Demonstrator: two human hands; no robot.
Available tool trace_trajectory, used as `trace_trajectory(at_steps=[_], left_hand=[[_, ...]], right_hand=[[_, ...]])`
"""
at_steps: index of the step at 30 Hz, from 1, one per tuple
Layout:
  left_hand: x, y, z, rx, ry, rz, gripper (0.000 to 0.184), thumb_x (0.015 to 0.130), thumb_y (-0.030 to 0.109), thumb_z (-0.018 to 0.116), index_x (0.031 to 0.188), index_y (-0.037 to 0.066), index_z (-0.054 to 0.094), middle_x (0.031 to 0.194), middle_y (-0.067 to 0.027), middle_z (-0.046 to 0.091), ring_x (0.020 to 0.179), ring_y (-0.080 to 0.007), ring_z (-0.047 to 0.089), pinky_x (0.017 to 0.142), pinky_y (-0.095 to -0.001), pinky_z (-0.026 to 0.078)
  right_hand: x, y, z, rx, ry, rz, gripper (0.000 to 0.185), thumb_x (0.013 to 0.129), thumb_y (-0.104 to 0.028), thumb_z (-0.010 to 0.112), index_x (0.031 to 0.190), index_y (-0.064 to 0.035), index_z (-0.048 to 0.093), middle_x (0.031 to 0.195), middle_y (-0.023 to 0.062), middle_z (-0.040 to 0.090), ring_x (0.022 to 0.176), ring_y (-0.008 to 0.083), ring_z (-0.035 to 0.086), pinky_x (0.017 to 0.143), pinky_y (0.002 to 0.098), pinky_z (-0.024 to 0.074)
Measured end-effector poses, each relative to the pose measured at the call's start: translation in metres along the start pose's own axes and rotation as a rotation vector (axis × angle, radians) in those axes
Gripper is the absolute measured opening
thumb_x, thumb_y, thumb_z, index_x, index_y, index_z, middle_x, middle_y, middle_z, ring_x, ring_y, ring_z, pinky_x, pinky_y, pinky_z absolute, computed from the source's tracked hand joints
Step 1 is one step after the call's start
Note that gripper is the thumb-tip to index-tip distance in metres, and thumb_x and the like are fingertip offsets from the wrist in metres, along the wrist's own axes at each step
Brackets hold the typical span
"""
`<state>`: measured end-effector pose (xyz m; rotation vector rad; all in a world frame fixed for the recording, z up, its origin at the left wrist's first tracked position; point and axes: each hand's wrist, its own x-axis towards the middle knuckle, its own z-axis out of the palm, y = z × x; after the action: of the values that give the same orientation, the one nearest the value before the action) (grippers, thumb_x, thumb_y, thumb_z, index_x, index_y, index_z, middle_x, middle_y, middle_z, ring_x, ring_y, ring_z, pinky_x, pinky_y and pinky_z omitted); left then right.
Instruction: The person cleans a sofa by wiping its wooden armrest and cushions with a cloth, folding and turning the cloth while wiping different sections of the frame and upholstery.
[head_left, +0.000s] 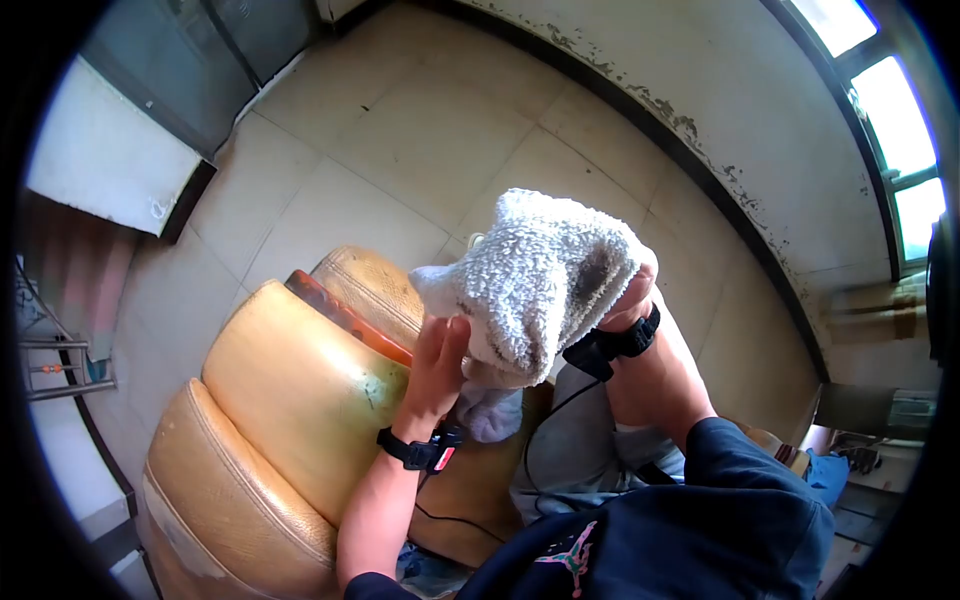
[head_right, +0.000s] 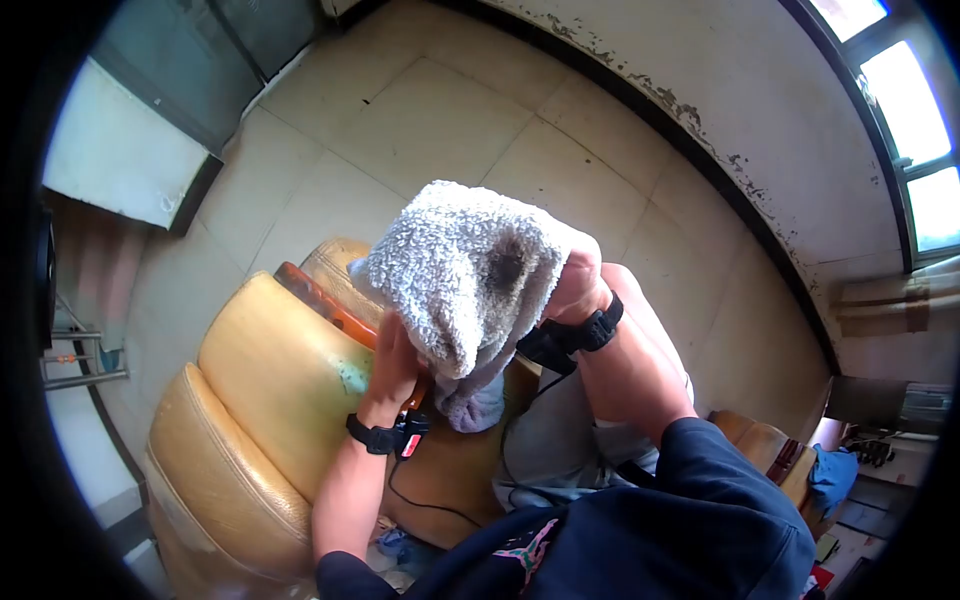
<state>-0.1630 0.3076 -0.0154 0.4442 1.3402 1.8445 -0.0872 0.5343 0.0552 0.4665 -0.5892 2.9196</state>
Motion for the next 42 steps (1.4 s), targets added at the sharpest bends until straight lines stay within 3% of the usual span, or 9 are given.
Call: trace_trajectory(at_steps=[3, 11, 15, 18, 31, 33, 35, 36, 42], left_hand=[[-0.008, 0.008, -0.001, 0.04, -0.041, -0.117, 0.049, 0.111, 0.042, 0.047, 0.124, -0.004, 0.058, 0.113, -0.0072, 0.066, 0.104, -0.0129, 0.057, 0.092, -0.0312, 0.048], [-0.01, 0.008, -0.002, -0.173, -0.037, 0.094, 0.064, 0.105, 0.051, 0.058, 0.135, -0.005, 0.057, 0.129, -0.0098, 0.064, 0.118, -0.0194, 0.061, 0.102, -0.0376, 0.049], [-0.014, 0.01, -0.008, -0.052, 0.001, 0.065, 0.094, 0.082, 0.061, 0.083, 0.141, -0.005, 0.051, 0.133, -0.0113, 0.061, 0.122, -0.0224, 0.06, 0.105, -0.0397, 0.048], [-0.018, 0.016, 0.002, -0.227, 0.049, 0.066, 0.107, 0.063, 0.032, 0.102, 0.147, -0.002, 0.046, 0.138, -0.0091, 0.06, 0.127, -0.0212, 0.058, 0.11, -0.0393, 0.046], [-0.013, 0.032, 0.01, -0.305, -0.039, 0.06, 0.095, 0.075, 0.023, 0.091, 0.15, -0.003, 0.04, 0.143, -0.013, 0.055, 0.13, -0.0249, 0.056, 0.113, -0.0411, 0.045], [-0.009, 0.037, 0.013, -0.371, -0.033, 0.081, 0.083, 0.079, 0.016, 0.084, 0.147, -0.003, 0.041, 0.142, -0.0131, 0.056, 0.129, -0.0251, 0.057, 0.114, -0.0423, 0.045], [-0.006, 0.033, 0.008, -0.385, -0.031, 0.108, 0.074, 0.081, 0.012, 0.078, 0.144, -0.003, 0.042, 0.139, -0.013, 0.057, 0.128, -0.0249, 0.059, 0.113, -0.0425, 0.046], [-0.005, 0.031, 0.003, -0.33, -0.003, 0.136, 0.073, 0.081, 0.011, 0.078, 0.143, -0.003, 0.043, 0.138, -0.0129, 0.058, 0.127, -0.0246, 0.059, 0.113, -0.0422, 0.046], [-0.005, 0.033, -0.002, 0.014, 0.071, 0.212, 0.059, 0.086, 0.004, 0.077, 0.138, -0.005, 0.05, 0.133, -0.0133, 0.063, 0.122, -0.0175, 0.06, 0.105, -0.0336, 0.048]], right_hand=[[0.013, 0.002, 0.004, 0.089, -0.07, -0.004, 0.061, 0.099, -0.031, 0.056, 0.146, 0.0073, 0.05, 0.143, 0.0211, 0.06, 0.128, 0.0335, 0.06, 0.113, 0.0475, 0.0451], [0.023, -0.005, 0.002, 0.182, -0.038, 0.002, 0.058, 0.102, -0.031, 0.054, 0.148, 0.0051, 0.05, 0.147, 0.0211, 0.058, 0.132, 0.0341, 0.057, 0.117, 0.0491, 0.0415], [0.02, -0.005, -0.008, 0.218, 0.083, 0.004, 0.053, 0.105, -0.027, 0.048, 0.148, 0.0051, 0.05, 0.147, 0.0203, 0.058, 0.132, 0.0334, 0.057, 0.117, 0.0491, 0.0408], [0.022, -0.007, -0.008, 0.293, 0.101, 0.067, 0.051, 0.107, -0.026, 0.044, 0.147, 0.0047, 0.051, 0.145, 0.0202, 0.059, 0.132, 0.0329, 0.057, 0.116, 0.0492, 0.0425], [0.034, -0.016, 0.007, 0.334, 0.03, 0.13, 0.059, 0.111, -0.043, 0.042, 0.15, 0.0001, 0.05, 0.149, 0.0219, 0.056, 0.135, 0.0345, 0.056, 0.116, 0.0512, 0.0424], [0.035, -0.021, 0.01, 0.354, 0.025, 0.138, 0.062, 0.105, -0.041, 0.056, 0.153, -0.0016, 0.047, 0.15, 0.0208, 0.054, 0.138, 0.033, 0.053, 0.118, 0.0493, 0.0397], [0.035, -0.028, 0.012, -0.146, 0.021, 0.058, 0.076, 0.092, -0.03, 0.074, 0.155, -0.0013, 0.043, 0.149, 0.0187, 0.054, 0.138, 0.0314, 0.052, 0.119, 0.0462, 0.039], [0.031, -0.033, 0.015, -0.188, 0.188, 0.105, 0.096, 0.073, -0.01, 0.085, 0.156, -0.0009, 0.039, 0.148, 0.016, 0.054, 0.138, 0.0289, 0.051, 0.118, 0.0426, 0.0388], [0.02, -0.05, 0.013, -0.455, 0.149, 0.154, 0.096, 0.065, 0.012, 0.079, 0.153, 0.0044, 0.042, 0.146, 0.0152, 0.056, 0.135, 0.0253, 0.053, 0.118, 0.0391, 0.0386]])
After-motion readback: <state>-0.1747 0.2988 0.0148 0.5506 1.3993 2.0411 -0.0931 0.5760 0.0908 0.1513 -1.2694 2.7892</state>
